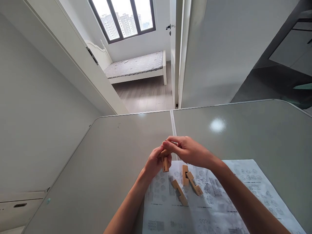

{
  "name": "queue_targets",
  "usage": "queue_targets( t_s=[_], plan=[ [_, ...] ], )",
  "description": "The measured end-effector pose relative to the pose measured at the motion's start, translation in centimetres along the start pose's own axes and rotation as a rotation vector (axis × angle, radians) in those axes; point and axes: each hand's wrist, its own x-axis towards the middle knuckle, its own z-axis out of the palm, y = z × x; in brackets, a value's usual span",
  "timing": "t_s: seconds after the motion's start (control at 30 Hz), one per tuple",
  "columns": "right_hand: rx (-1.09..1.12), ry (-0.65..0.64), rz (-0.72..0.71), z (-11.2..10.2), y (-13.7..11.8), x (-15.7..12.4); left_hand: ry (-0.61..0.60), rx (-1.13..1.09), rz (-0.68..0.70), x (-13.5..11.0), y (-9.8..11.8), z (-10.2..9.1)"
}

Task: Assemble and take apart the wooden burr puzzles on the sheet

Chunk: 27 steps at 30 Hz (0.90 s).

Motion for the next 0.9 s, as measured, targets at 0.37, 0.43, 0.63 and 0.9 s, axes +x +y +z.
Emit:
queue_targets(
  t_s=[0.37,0.43,0.63,0.9],
  plan=[
    [-0.310,0.167,-0.117,1.2,-0.8,0.2,0.058,-0.046,0.001,0.0,0.0,-0.2],
    [-0.332,0.183,-0.134,1.4,-0.7,0.3,0.049,-0.047,-0.007,0.0,-0.2,-0.4],
    [-0.479,0.252,-0.164,1.9,-0.4,0.5,0.046,-0.050,0.000,0.1,-0.5,-0.7],
    [-0.520,0.342,-0.191,2.2,-0.3,0.8,0.063,-0.053,0.023,0.2,-0.3,-0.6]
  ],
)
